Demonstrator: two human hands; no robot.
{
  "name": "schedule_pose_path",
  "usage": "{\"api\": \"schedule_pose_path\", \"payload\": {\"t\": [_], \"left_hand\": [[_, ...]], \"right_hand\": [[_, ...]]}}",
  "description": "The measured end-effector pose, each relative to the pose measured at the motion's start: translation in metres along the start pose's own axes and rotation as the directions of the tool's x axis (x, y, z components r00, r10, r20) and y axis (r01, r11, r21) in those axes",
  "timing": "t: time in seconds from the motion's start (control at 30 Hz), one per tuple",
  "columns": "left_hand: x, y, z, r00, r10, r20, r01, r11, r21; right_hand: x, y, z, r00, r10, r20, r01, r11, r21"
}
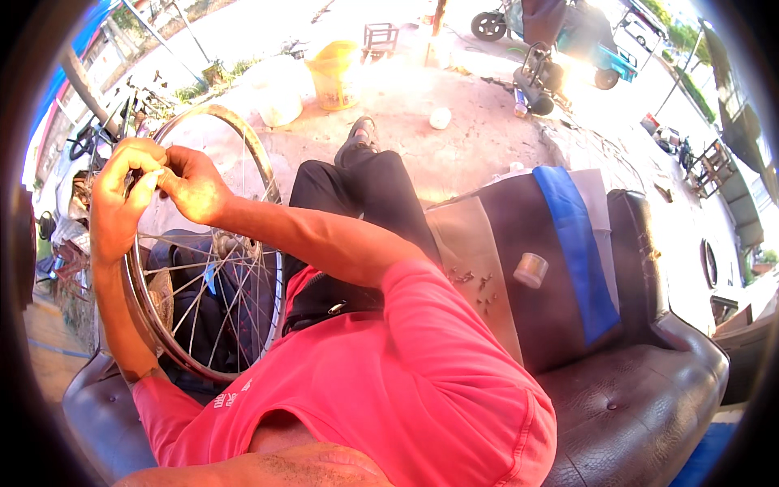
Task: The person threads spokes through the holes in a bicycle rim and fastens them to a central hub while holding the wheel rim on their lap.
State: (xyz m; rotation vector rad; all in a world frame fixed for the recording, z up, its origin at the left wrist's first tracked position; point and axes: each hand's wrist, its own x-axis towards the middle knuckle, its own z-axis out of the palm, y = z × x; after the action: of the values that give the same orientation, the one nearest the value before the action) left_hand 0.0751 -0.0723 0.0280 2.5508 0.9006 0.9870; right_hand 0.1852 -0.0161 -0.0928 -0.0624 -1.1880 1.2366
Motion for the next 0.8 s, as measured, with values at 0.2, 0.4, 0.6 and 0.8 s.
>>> {"api": "schedule_pose_path", "payload": {"t": [0.2, 0.4, 0.6, 0.8], "left_hand": [[0.003, -0.022, -0.002, 0.995, -0.074, -0.065, 0.066, 0.991, -0.12], [0.004, -0.038, -0.015, 0.995, -0.095, 0.021, 0.097, 0.992, -0.081], [0.012, -0.046, -0.011, 0.998, -0.04, -0.038, 0.034, 0.989, -0.146], [0.012, -0.049, -0.012, 0.999, -0.019, -0.03, 0.014, 0.988, -0.153]], "right_hand": [[-0.015, -0.03, 0.003, 0.976, -0.179, -0.122, 0.091, 0.851, -0.516], [-0.028, -0.037, 0.011, 0.999, 0.046, -0.027, -0.053, 0.855, -0.516], [-0.027, -0.003, 0.021, 0.989, 0.053, 0.14, 0.001, 0.932, -0.361], [-0.018, 0.016, 0.028, 0.997, 0.062, 0.048, -0.057, 0.993, -0.1]]}}
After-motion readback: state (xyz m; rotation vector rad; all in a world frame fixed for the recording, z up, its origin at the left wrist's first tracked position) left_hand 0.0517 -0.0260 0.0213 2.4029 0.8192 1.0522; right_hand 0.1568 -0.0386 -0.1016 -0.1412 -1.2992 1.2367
